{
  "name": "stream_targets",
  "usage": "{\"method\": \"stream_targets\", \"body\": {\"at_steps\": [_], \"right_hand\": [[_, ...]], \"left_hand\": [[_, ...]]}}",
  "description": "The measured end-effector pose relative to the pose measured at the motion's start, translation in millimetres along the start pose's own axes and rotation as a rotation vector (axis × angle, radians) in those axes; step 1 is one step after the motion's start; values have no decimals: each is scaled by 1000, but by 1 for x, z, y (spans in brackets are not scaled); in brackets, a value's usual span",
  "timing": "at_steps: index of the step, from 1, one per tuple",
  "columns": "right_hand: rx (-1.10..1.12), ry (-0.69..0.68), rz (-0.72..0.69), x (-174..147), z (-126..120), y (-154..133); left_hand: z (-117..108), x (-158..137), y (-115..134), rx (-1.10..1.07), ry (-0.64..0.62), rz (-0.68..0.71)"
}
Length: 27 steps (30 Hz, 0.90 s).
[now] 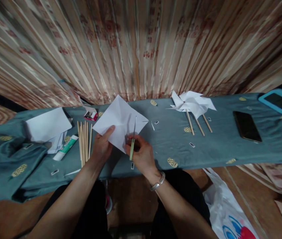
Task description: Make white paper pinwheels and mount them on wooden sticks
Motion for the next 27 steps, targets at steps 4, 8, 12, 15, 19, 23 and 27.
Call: {"method": "stream_targets", "body": {"at_steps": [4, 8, 12, 15, 19, 23, 27], "right_hand": [[-89, 60, -33, 10, -19, -6], [-101, 97, -78, 10, -27, -10], [-107, 4, -77, 0, -11, -5], [-163, -31, -99, -4, 0, -3], [-246, 9, -144, 2, -8, -6], [-502, 1, -225, 9, -28, -11], [-753, -127, -435, 8, -36, -10]], "left_hand": [[-1, 1, 7, 1, -27, 21], [-4, 0, 11, 22, -42, 21], [-1, -2, 5, 29, -38, 21], [1, -3, 2, 29, -35, 7], [-1, -1, 6, 47, -76, -8], [-12, 4, 17, 198, -135, -10], [-23, 10, 26, 466, -240, 85]]}}
Point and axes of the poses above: each hand's wrist, its own x-axis towards the middle knuckle, its own z-axis out of the palm, y = z × x, the point moved 2 cm from there along x, towards the middle knuckle, and after that the axes turned 2 degrees about z, right-handed, at the moved point
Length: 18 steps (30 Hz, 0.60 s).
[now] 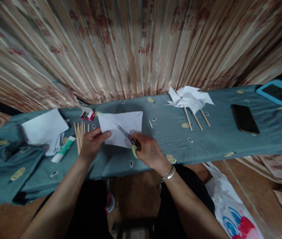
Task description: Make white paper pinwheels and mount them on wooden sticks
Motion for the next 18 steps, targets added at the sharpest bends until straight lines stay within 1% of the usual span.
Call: {"method": "stream_targets", "body": {"at_steps": [3, 4, 6, 7, 9, 11, 12, 13, 15, 18], "right_hand": [[-100, -65, -122, -3, 3, 2], [-130, -75, -133, -3, 4, 3], [-178, -56, -111, -2, 2, 5], [-186, -22, -81, -1, -1, 5], [-138, 83, 7, 0, -9, 5], [-8, 164, 101, 0, -17, 4], [71, 170, 139, -1, -20, 2], [149, 151, 170, -2, -20, 0], [292, 33, 214, -5, -15, -7], [479, -260, 277, -14, 4, -18]], "left_hand": [[-8, 3, 0, 142, -84, 34], [-9, 3, 0, 191, -109, 44], [-13, 4, 0, 285, -138, 77], [-14, 4, 0, 321, -125, 106], [-17, 6, 1, 364, -41, 177], [-20, 7, 2, 340, 85, 210], [-20, 8, 2, 311, 142, 212], [-21, 9, 1, 275, 188, 206], [-21, 11, 0, 193, 251, 190], [-19, 14, 0, 74, 308, 180]]}}
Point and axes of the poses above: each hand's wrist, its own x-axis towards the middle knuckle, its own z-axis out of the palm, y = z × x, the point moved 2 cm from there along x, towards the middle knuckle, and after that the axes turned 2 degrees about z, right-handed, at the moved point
